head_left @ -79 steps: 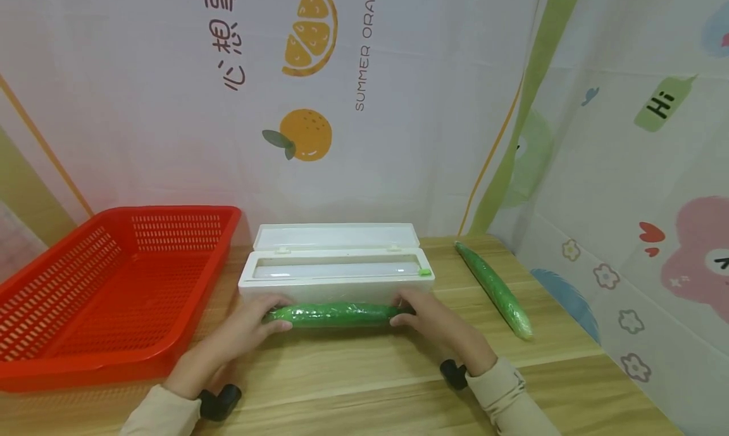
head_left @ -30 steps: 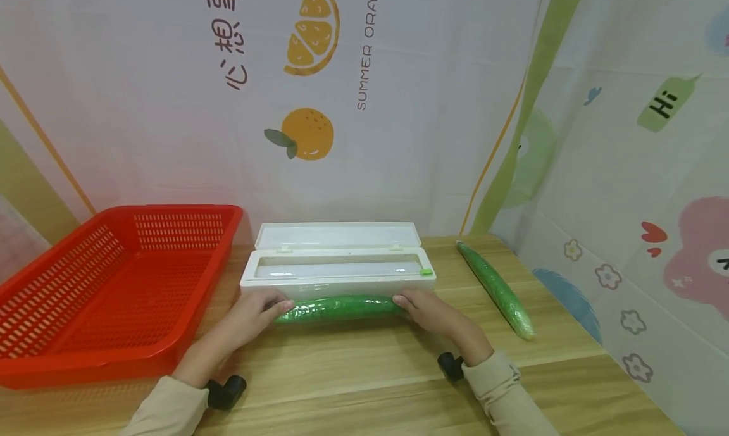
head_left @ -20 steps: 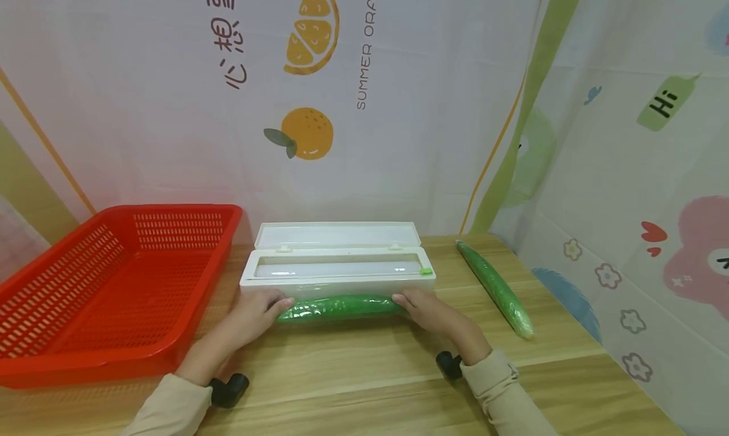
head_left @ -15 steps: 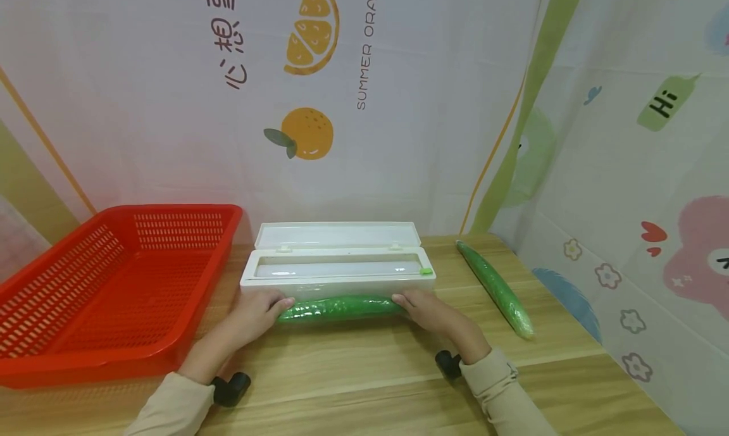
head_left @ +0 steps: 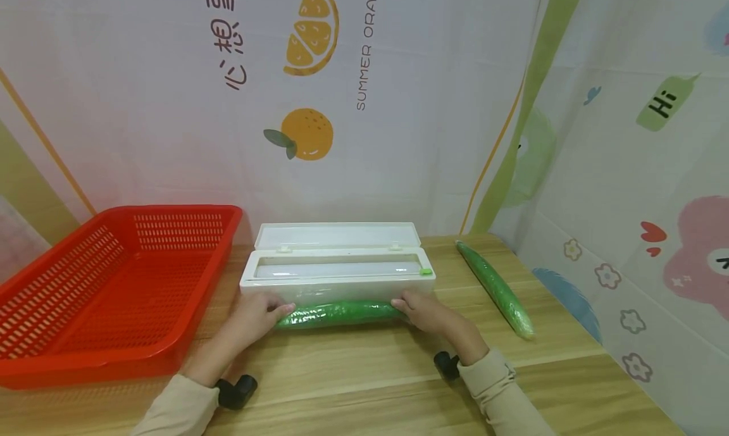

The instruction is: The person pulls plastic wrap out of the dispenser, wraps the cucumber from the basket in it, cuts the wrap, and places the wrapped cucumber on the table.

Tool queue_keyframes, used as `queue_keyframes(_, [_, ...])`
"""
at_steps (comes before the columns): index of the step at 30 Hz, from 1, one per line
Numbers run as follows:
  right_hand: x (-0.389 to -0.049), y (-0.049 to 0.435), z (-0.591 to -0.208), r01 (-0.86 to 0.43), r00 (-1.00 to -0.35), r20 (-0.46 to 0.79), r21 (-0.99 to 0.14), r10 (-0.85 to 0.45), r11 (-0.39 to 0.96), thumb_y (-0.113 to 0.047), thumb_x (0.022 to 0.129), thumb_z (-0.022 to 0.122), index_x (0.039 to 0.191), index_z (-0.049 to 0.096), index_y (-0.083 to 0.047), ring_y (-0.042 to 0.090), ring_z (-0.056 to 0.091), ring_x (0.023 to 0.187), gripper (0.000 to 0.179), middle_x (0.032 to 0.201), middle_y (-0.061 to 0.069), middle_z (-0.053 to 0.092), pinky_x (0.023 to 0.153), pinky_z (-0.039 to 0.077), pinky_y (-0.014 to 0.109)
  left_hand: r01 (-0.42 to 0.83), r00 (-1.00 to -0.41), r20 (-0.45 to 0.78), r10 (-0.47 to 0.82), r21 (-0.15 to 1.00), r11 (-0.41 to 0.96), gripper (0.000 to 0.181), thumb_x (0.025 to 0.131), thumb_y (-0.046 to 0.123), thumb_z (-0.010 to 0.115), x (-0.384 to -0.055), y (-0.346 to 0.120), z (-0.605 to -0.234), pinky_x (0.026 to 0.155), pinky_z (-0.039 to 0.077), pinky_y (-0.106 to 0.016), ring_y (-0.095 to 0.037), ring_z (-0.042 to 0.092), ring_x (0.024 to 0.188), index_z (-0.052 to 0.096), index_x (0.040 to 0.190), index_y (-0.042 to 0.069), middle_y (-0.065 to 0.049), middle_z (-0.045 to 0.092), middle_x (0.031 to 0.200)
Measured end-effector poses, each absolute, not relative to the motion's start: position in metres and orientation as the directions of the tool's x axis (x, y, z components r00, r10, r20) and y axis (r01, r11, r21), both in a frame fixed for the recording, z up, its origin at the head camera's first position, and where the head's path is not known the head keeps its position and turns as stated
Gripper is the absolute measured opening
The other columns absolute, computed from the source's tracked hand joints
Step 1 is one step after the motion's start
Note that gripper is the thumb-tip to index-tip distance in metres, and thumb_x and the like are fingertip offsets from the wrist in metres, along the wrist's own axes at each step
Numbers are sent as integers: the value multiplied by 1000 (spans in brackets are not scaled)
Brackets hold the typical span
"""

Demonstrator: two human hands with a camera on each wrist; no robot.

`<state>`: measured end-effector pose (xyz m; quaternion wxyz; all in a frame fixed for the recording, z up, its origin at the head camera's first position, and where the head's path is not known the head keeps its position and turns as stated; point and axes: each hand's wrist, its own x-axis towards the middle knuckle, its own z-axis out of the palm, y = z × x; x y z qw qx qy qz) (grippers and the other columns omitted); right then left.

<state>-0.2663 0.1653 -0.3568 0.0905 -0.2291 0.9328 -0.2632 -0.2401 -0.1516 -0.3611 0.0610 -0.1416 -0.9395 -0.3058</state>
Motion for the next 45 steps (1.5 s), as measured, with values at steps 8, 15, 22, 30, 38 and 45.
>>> queue_keyframes(8, [-264,165,-357,-365,-870,-81,-559,-487,745,-19,101,36,85,47,-2,15,43,67,25,72,4,45,62,37,28,191,-982,117,151,632,752,22,88,20,63,-234,-148,-358,54,37,-27,-12,45,52,70,81,0,1,48,50])
queue_keyframes(15, [-262,164,-357,-344,-870,-101,-576,-482,742,-17,101,35,82,45,-2,15,41,64,26,69,3,43,60,35,27,168,-986,109,128,630,758,26,88,22,62,-232,-147,-358,53,35,-27,-12,43,47,69,73,2,1,46,44])
queue_keyframes(22, [-258,158,-354,-282,-907,-115,-550,-406,786,-16,101,37,81,46,-2,17,40,65,26,68,4,41,61,35,29,145,-989,82,121,628,764,31,89,22,62,-231,-147,-356,51,34,-26,-12,42,45,64,64,4,2,44,42])
queue_keyframes(30, [-247,149,-353,-259,-944,-82,-417,-320,871,-22,100,39,88,49,-3,20,44,70,25,72,5,43,69,42,39,112,-993,37,116,645,756,28,89,22,62,-230,-148,-356,48,33,-26,-12,40,44,64,69,2,1,42,44])
queue_keyframes(38, [-239,148,-350,-258,-956,-59,-301,-288,918,-26,100,39,90,50,-4,22,46,68,26,71,6,46,71,42,44,117,-991,24,135,659,743,29,89,24,62,-229,-148,-356,46,32,-26,-12,40,41,63,69,2,1,41,43])
queue_keyframes(45, [-232,142,-350,-266,-964,20,-146,-266,953,-26,99,42,88,54,-1,28,57,71,30,71,10,54,76,43,50,101,-991,2,133,660,744,26,89,23,61,-228,-147,-356,47,33,-26,-11,40,42,64,75,1,0,42,45])
